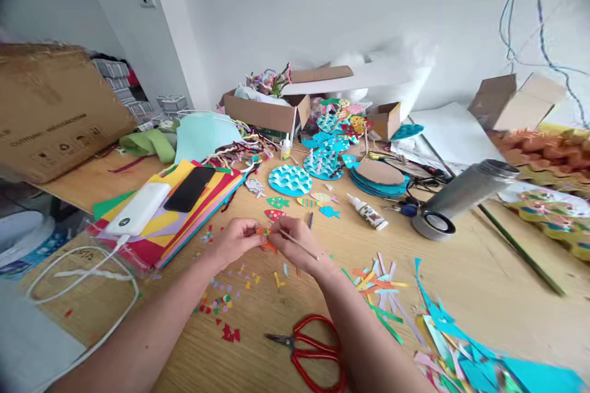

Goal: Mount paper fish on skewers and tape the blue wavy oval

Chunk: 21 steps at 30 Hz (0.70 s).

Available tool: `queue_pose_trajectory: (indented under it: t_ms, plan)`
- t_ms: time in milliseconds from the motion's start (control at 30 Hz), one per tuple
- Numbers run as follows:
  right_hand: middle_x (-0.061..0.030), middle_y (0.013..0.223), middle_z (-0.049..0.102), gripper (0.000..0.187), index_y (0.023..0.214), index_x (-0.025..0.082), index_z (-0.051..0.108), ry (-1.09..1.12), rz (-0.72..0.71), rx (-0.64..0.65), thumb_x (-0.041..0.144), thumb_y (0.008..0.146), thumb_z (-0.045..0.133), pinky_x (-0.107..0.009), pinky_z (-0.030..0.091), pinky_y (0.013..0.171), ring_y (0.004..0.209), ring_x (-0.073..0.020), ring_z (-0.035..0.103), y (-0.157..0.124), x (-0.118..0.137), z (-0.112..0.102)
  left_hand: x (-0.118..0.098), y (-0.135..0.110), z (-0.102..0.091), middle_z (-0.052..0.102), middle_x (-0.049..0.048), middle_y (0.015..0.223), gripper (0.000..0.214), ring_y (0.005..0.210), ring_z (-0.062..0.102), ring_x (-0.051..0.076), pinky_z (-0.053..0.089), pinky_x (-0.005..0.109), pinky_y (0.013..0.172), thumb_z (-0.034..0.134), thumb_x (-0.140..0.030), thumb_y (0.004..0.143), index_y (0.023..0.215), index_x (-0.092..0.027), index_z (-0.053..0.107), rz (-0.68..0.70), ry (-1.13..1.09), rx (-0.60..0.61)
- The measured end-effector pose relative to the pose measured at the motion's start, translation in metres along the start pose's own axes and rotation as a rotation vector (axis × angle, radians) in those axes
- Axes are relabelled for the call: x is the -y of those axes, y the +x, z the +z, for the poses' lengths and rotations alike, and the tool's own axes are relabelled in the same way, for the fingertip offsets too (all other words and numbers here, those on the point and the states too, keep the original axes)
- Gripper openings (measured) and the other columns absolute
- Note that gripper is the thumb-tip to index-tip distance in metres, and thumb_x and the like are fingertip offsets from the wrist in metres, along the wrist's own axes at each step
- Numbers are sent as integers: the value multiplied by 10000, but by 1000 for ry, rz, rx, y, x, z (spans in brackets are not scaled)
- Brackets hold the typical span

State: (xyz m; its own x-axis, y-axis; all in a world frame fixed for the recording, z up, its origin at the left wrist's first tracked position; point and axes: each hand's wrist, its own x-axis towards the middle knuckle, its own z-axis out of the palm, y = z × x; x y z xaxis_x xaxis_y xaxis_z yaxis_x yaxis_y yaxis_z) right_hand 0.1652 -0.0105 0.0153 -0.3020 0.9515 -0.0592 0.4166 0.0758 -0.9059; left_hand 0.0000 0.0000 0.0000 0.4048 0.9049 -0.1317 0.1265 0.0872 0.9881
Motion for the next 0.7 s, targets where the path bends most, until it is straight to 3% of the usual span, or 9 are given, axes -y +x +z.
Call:
queue_pose_trajectory:
  t_ms: [200, 700]
  plan:
    - [27, 573, 503, 138, 675, 174, 566, 10, 16, -4, 299, 708, 516, -231, 299, 493, 539, -104, 408, 0, -3, 1, 3, -2, -1, 513, -41, 568, 86, 541, 471, 92, 341, 207, 529, 576, -224, 649, 611, -150, 552, 37, 26, -26]
    - [51, 542, 439, 105, 662, 174, 552, 13, 1, 6, 267, 686, 511, -226, 264, 469, 511, -90, 346, 0, -2, 1, 2, -3, -2, 587, -11, 588, 80, 591, 546, 128, 380, 213, 537, 577, -210, 659, 619, -144, 599, 50, 110, -35]
